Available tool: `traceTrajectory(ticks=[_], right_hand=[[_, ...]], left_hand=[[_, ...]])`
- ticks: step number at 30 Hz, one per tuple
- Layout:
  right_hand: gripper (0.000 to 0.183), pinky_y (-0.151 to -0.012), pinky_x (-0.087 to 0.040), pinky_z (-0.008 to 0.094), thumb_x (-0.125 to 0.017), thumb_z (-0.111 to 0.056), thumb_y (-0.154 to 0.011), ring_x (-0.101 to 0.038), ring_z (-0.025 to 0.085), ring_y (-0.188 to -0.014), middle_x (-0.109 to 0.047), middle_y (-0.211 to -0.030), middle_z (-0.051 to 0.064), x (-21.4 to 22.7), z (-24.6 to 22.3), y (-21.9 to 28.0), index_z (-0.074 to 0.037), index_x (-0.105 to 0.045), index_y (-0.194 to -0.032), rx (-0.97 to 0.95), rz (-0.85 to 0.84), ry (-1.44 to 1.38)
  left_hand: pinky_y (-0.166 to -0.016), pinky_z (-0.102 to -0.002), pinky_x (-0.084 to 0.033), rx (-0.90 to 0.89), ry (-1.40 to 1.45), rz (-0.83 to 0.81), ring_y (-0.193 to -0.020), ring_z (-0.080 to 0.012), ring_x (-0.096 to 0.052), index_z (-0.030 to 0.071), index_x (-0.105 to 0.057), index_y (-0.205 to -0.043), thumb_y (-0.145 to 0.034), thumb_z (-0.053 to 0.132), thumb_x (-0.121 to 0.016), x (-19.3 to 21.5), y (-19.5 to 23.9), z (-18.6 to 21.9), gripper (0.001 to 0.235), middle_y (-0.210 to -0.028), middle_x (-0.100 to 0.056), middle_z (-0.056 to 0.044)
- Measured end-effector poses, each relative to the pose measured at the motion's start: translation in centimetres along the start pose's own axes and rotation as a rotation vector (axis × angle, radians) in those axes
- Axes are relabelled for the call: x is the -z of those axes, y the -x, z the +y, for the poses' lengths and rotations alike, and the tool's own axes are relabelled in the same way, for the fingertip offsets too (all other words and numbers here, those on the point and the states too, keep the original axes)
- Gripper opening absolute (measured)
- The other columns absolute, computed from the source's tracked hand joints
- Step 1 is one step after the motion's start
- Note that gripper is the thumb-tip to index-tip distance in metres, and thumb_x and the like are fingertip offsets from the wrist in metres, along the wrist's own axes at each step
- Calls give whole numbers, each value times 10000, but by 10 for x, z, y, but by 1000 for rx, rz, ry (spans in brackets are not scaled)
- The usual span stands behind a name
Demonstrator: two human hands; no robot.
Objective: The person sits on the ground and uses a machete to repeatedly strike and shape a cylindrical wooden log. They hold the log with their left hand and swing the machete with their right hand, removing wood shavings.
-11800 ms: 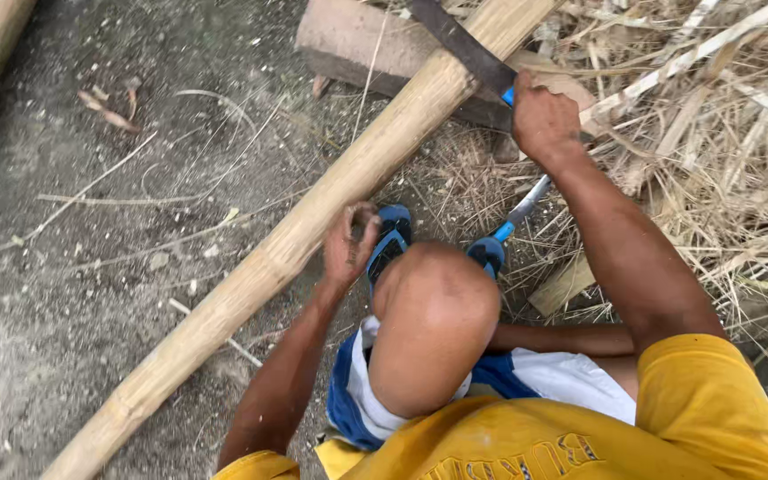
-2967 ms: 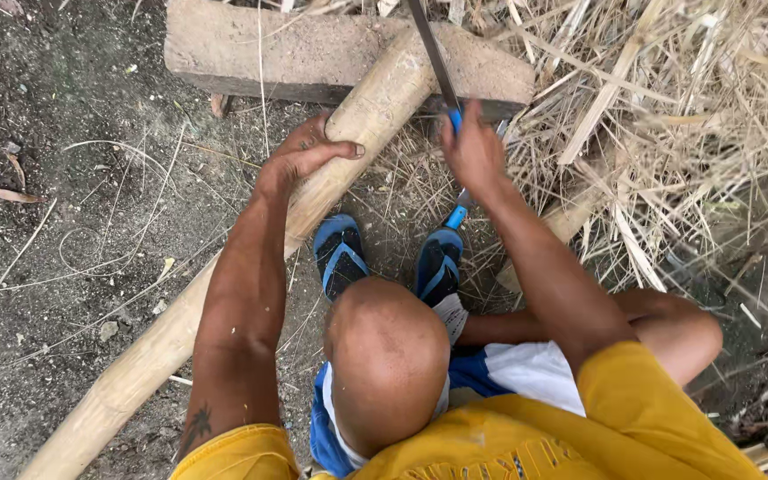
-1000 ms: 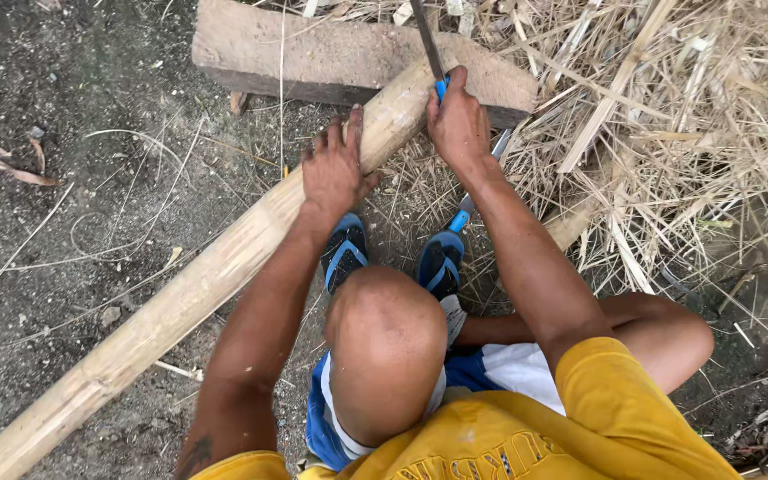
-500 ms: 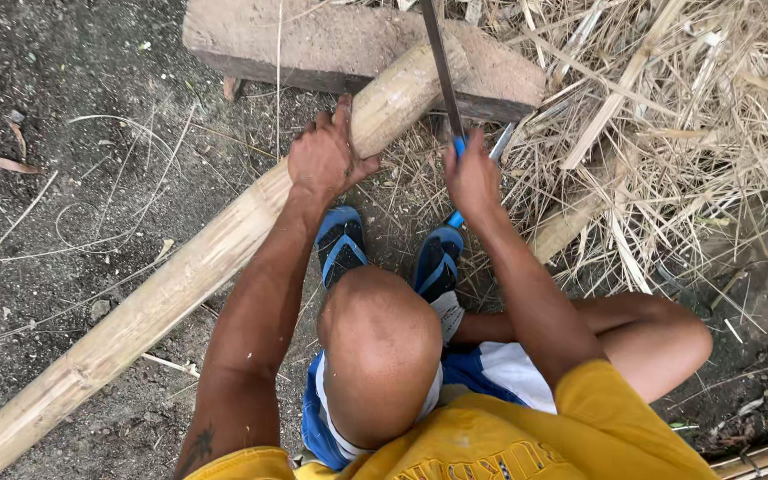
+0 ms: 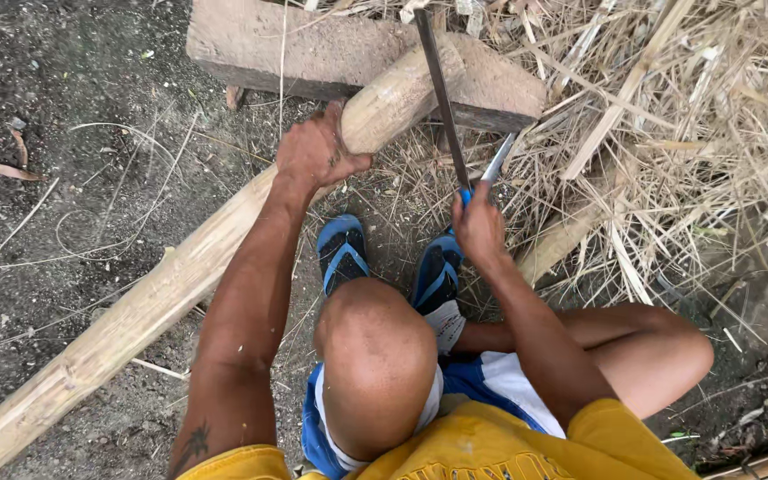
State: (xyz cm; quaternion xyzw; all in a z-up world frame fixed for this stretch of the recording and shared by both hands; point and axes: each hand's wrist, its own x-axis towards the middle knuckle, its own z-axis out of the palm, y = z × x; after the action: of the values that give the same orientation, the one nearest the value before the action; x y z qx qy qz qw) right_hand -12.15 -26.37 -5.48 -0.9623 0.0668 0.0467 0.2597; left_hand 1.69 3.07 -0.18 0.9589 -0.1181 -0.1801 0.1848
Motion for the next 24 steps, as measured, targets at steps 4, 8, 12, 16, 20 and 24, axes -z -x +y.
traceTrajectory(ticks=[4, 8, 12, 16, 20, 24], right_hand=[[350, -437, -560, 533, -485, -268, -1087, -694, 408, -528, -680, -711, 222, -4, -48, -97, 14, -370, -1259, -70, -46, -156], [310, -441, -555, 463, -476, -236, -1115, -685, 346, -527, -689, -700, 193, 8, -66, -115, 13, -387, -1276, 68, 12, -153], [351, -410, -540, 462, -515, -185, -1065, -662, 334, -490, -667, -717, 210, -2, -38, -57, 59, -393, -1287, 49, 34, -96], [341, -415, -533, 470, -513, -217, -1069, -652, 346, -490, -654, -631, 198, -9, -5, 1, 42, -398, -1260, -49, -49, -52], [298, -396, -548, 483, -491, -232, -1085, -689, 384, -501, -663, -689, 195, -20, -26, -48, 20, -395, -1213, -153, -61, -136], [417, -537, -537, 550, -564, -268, -1067, -684, 459, -608, -672, -686, 247, 0, -57, -86, 56, -395, -1267, 0, 53, -82]], left_hand=[[-675, -467, -632, 156, 33, -152, -790, -327, -735, 120, -457, -1455, -661, 670, -788, -6, -2, 2, 1021, -961, -703, -164], [-590, -426, -595, 61, 10, -77, -698, -281, -693, 80, -522, -1379, -631, 716, -819, -3, -6, -3, 1026, -937, -695, -140], [-568, -421, -603, 70, 165, -112, -648, -257, -684, 107, -482, -1454, -638, 719, -797, 2, -2, -12, 1068, -901, -706, -132], [-708, -393, -609, 7, 330, -91, -705, -226, -705, 100, -542, -1412, -613, 695, -843, 2, -7, -21, 1041, -950, -745, -131], [-803, -417, -593, 57, 347, -151, -823, -251, -723, 137, -504, -1461, -588, 617, -861, -2, -12, -15, 1058, -1044, -746, -155], [-941, -433, -533, 67, 405, -181, -1002, -314, -704, 118, -485, -1463, -563, 573, -899, 1, -19, -21, 1090, -1195, -693, -176]])
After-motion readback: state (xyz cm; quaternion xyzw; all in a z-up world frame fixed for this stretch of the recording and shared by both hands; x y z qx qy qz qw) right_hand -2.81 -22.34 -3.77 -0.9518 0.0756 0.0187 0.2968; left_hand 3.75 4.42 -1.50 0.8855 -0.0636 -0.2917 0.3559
